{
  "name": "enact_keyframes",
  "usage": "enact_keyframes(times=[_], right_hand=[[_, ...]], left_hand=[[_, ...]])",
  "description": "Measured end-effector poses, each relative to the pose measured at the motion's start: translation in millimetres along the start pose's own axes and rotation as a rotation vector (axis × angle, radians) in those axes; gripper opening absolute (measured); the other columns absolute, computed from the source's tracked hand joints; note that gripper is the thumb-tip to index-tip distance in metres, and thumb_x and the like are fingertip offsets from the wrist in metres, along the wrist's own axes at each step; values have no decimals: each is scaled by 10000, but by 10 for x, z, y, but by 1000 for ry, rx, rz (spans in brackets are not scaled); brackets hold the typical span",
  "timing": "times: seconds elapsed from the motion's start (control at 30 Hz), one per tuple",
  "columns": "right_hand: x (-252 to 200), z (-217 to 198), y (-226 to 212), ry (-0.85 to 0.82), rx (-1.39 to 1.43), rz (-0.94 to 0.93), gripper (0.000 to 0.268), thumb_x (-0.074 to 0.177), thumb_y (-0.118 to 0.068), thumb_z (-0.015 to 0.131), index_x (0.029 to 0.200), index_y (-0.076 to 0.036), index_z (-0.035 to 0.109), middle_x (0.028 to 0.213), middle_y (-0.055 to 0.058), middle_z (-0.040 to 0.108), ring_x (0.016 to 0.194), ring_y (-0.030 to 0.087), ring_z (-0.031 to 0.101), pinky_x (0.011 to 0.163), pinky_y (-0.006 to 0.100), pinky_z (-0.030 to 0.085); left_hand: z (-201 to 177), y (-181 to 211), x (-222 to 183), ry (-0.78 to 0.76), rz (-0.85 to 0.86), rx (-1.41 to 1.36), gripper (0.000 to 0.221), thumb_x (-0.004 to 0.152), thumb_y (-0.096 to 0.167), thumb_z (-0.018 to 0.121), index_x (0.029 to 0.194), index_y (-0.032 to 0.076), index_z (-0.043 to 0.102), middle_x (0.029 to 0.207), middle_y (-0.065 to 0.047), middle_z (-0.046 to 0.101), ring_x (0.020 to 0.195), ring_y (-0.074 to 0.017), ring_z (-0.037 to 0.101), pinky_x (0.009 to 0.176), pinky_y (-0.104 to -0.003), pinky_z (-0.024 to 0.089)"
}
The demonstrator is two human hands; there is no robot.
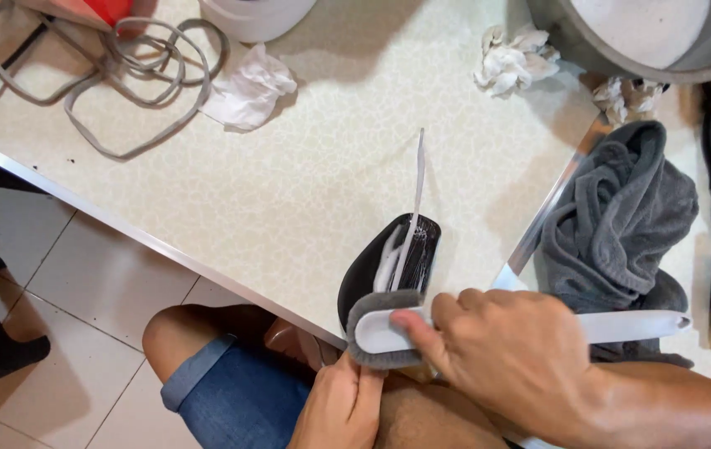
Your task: Cleaning a black plastic shoe tree using a brush and a cloth at a workbench.
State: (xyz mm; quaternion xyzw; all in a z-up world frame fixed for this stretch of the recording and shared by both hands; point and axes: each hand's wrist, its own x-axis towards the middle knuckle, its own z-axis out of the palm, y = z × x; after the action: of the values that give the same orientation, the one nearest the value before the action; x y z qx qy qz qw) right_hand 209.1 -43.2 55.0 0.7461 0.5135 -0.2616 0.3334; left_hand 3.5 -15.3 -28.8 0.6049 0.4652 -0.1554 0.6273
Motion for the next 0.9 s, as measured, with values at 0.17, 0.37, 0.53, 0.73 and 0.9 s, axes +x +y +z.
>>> enact_keyframes(times=[0.17, 0.37, 0.53, 0.73, 0.9], right_hand=[[342, -180, 267, 174, -99, 212, 746, 1137, -743, 92, 618, -290, 379, 467, -140, 271, 371, 33, 194, 342, 189, 170], [-12, 213, -120, 508, -54, -161, 668, 1040, -752, 443, 604, -276, 614, 593, 3, 680, 460, 260, 677, 340, 385, 399], [292, -32, 210, 241, 10, 157, 704, 1100, -694, 110, 628, -294, 447, 442, -130, 328, 360, 46, 290, 358, 213, 220], [274, 210, 52, 441, 12, -59, 619, 1049, -693, 320, 637, -279, 521, 524, -61, 491, 423, 160, 457, 351, 303, 303], [291, 40, 165, 290, 23, 234, 729, 1120, -684, 107, 628, -267, 448, 457, -115, 360, 374, 62, 363, 378, 228, 273]], left_hand=[[-40, 78, -94, 11, 56, -29, 445, 1026, 427, 348, 905, 168, 689, 802, 28, 779, 740, -163, 742, 701, -342, 514], [-37, 27, -4, 3, -26, -1, 395, 1012, 370, 380, 982, 120, 684, 950, -128, 813, 911, -335, 754, 777, -456, 491], [-46, 49, -81, 28, 22, -24, 439, 1023, 417, 353, 912, 170, 698, 808, 17, 789, 774, -180, 757, 735, -350, 523], [-49, 40, -80, -10, -8, -13, 434, 1019, 404, 356, 954, 148, 701, 878, -35, 803, 828, -217, 772, 744, -383, 526], [-70, 31, -47, 19, 83, -21, 442, 1030, 408, 337, 922, 166, 691, 836, 18, 784, 818, -164, 772, 765, -342, 531]])
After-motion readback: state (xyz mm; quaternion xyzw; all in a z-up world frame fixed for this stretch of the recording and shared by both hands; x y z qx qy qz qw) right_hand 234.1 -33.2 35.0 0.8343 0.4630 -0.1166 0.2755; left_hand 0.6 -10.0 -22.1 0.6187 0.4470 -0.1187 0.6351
